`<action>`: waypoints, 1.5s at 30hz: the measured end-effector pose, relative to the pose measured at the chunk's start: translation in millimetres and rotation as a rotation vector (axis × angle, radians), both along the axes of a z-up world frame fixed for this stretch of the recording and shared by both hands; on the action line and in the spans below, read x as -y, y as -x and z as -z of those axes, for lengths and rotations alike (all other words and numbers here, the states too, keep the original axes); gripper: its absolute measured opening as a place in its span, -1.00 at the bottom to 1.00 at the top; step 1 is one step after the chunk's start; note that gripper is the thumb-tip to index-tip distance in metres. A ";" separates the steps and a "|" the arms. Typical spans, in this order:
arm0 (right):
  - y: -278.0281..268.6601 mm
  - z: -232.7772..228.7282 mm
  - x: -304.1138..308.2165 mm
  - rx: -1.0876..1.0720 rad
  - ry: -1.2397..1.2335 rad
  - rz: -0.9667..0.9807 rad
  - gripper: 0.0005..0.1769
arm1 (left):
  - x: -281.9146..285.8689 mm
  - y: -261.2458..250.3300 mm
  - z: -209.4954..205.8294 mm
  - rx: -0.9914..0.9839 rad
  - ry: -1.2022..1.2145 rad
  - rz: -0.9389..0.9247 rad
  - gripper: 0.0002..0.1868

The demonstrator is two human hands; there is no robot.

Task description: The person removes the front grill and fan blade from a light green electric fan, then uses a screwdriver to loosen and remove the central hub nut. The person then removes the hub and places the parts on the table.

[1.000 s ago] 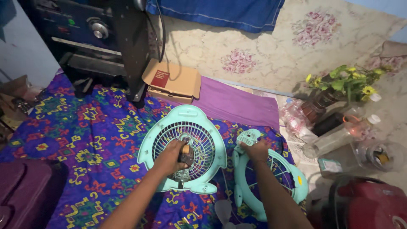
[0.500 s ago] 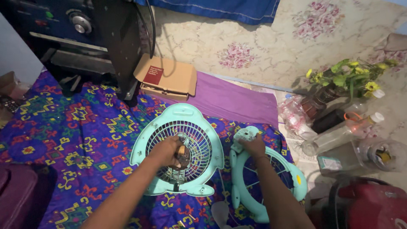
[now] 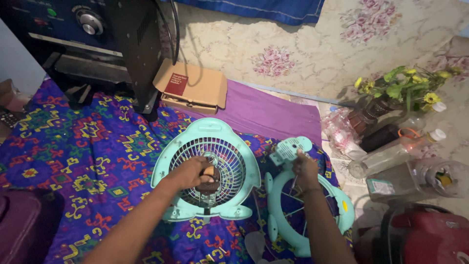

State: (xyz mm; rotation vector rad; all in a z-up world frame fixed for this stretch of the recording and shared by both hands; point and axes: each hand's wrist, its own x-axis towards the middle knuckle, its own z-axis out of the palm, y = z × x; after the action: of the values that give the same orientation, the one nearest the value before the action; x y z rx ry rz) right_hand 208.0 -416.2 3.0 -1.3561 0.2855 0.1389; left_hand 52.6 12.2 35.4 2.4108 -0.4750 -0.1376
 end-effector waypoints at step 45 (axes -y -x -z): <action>153.9 -81.1 -191.0 0.110 0.117 -0.744 -0.46 | 15.9 61.0 4.4 -0.057 0.512 -0.487 -0.47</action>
State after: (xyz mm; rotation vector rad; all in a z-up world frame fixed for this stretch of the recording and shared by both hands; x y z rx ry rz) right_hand 54.1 -225.2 84.1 -1.5269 -0.3217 0.6716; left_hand -8.4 -3.7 31.1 1.9417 0.1074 0.1181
